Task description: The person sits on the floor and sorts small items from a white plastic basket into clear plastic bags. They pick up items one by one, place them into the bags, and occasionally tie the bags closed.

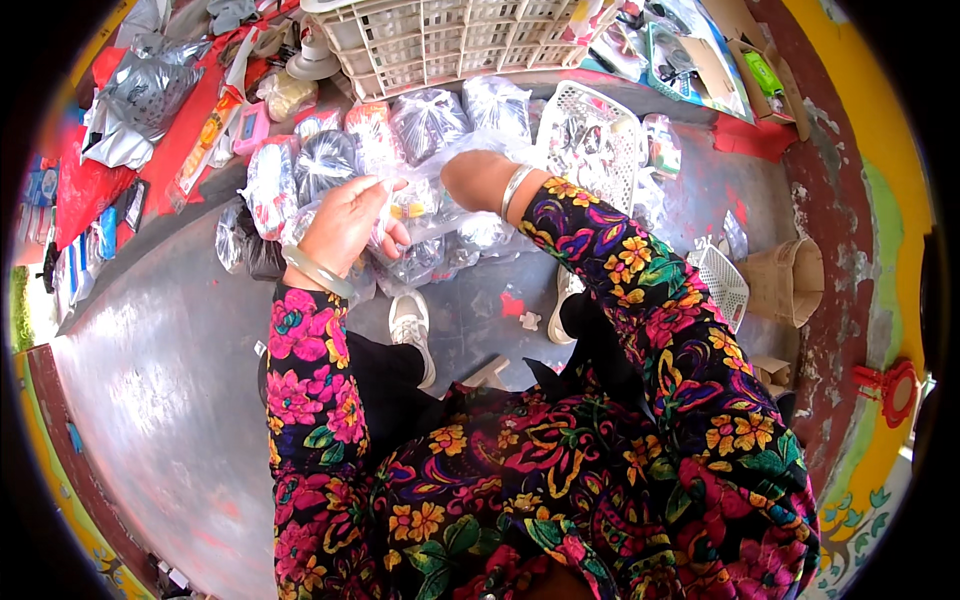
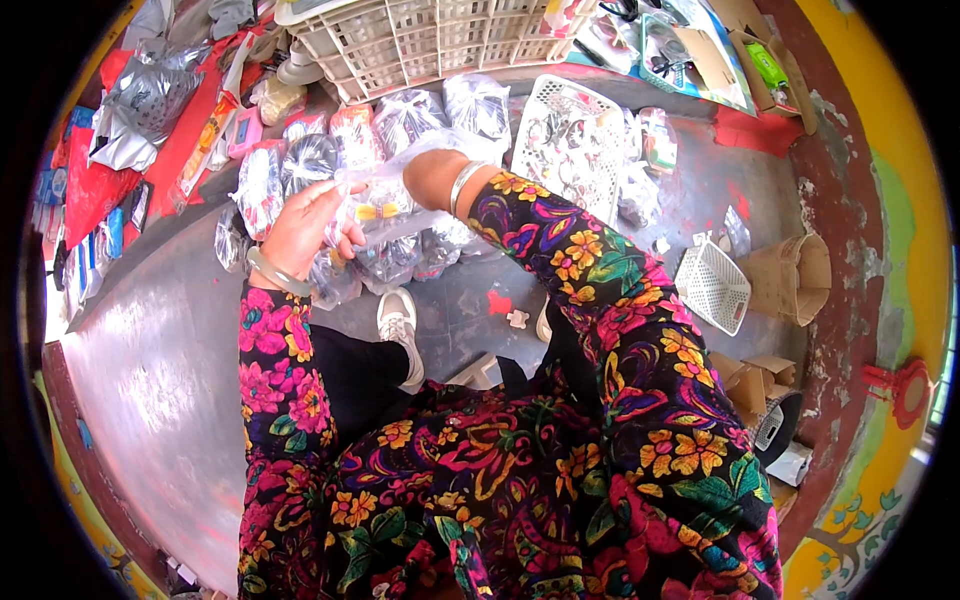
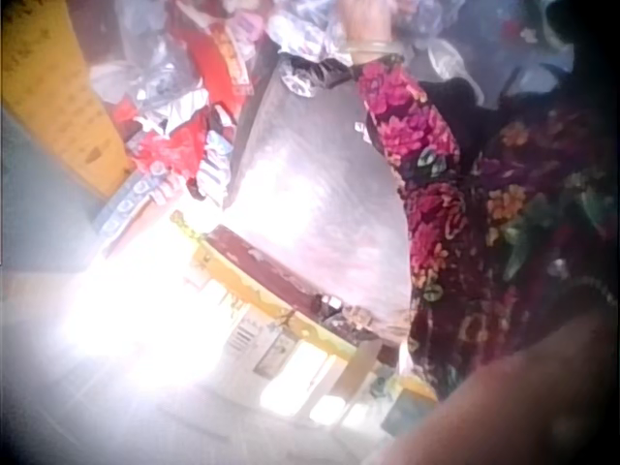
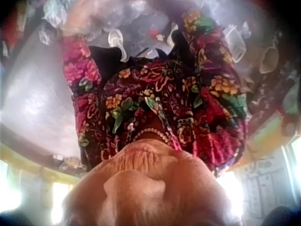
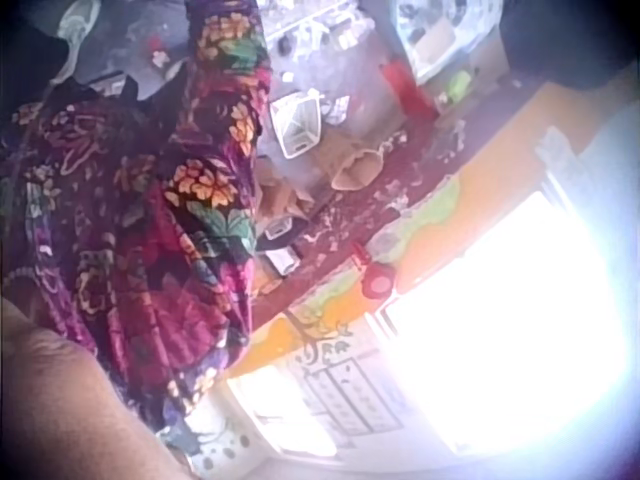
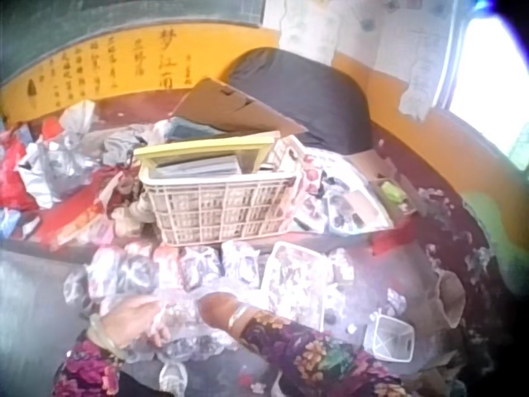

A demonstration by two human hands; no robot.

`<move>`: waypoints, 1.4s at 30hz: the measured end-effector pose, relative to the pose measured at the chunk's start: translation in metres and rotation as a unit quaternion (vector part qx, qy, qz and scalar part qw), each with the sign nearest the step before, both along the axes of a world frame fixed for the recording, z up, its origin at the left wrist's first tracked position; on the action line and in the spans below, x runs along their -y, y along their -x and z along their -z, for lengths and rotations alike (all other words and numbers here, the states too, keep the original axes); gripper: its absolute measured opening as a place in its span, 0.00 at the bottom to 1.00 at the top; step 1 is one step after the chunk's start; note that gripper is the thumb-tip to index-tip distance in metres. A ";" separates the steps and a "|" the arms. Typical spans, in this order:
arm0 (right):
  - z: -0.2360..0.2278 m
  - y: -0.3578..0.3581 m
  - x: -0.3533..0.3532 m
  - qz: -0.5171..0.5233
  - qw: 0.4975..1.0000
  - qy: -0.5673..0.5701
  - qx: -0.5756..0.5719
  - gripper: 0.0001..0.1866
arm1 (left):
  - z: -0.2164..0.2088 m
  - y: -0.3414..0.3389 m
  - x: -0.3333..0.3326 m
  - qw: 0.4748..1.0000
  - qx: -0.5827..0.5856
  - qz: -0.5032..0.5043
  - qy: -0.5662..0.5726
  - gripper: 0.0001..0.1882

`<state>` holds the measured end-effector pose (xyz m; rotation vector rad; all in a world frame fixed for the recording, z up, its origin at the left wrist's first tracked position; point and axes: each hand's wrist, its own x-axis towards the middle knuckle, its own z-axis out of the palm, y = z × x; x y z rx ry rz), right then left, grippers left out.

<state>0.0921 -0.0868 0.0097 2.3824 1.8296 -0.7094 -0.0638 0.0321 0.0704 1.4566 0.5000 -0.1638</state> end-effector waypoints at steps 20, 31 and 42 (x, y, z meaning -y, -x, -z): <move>0.059 -0.165 0.140 0.205 0.973 0.093 0.054 0.10 | 0.003 -0.006 -0.002 0.999 0.026 -0.019 0.016 0.18; 0.154 -0.155 0.168 0.257 0.924 0.265 0.097 0.19 | -0.002 -0.004 0.001 0.999 0.021 -0.036 0.010 0.18; 0.177 -0.134 0.160 0.224 0.940 0.242 0.087 0.14 | 0.000 -0.012 0.000 0.999 0.031 -0.008 0.012 0.19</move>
